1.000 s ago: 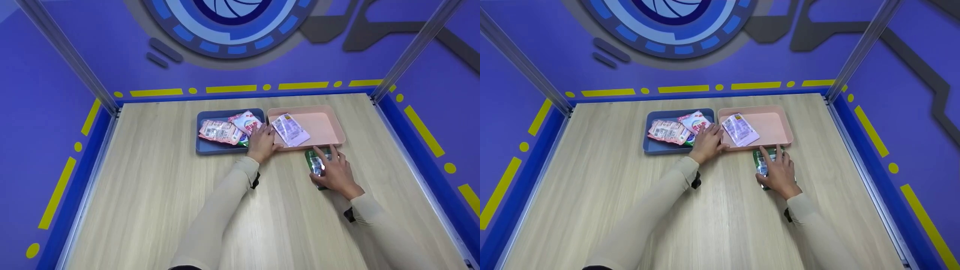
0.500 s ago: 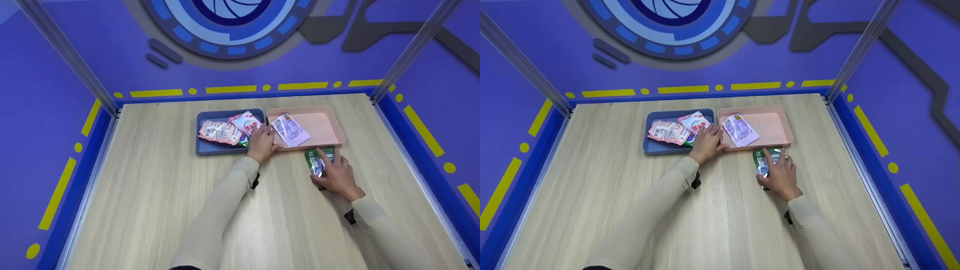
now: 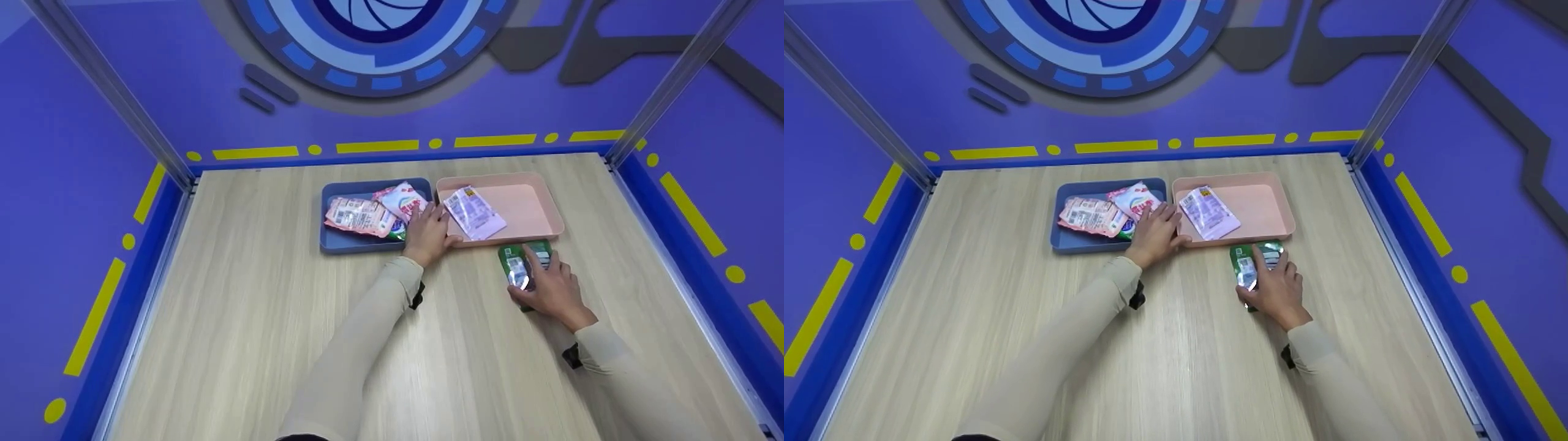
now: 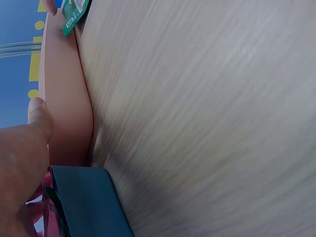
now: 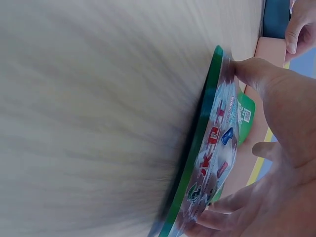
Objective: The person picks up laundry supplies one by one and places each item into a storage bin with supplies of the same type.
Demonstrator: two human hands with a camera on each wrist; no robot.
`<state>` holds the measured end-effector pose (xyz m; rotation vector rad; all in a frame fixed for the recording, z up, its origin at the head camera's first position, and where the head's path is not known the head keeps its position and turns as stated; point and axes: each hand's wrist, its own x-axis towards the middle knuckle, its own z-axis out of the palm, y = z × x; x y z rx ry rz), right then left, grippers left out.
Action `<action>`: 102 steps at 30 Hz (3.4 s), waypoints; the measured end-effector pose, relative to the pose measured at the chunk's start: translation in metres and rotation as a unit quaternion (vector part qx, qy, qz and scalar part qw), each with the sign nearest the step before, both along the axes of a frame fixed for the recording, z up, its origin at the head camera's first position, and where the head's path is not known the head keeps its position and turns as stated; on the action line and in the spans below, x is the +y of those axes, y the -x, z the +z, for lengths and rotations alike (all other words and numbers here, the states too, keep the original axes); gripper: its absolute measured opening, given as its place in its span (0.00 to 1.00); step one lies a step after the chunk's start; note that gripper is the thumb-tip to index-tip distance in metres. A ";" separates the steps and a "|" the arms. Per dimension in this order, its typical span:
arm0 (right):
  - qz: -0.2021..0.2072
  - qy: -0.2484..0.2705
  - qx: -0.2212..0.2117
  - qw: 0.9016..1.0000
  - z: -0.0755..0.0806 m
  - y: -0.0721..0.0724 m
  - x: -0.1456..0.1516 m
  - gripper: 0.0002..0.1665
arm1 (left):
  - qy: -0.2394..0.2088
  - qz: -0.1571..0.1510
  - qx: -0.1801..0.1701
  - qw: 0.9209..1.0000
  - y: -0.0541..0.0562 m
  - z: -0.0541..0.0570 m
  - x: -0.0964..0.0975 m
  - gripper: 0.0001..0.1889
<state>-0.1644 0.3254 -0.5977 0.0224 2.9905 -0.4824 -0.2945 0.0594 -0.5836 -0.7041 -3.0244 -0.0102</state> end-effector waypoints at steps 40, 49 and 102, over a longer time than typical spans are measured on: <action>0.004 0.001 0.002 1.000 0.002 0.000 0.003 0.59 | -0.005 0.002 0.001 1.000 -0.002 0.001 0.001 0.39; -0.004 -0.001 0.019 1.000 0.002 -0.001 0.003 0.59 | 0.000 0.004 -0.003 1.000 -0.001 0.001 0.001 0.39; -0.004 0.015 0.074 0.997 0.014 -0.015 0.017 0.57 | 0.008 0.004 -0.003 1.000 -0.001 0.001 0.000 0.39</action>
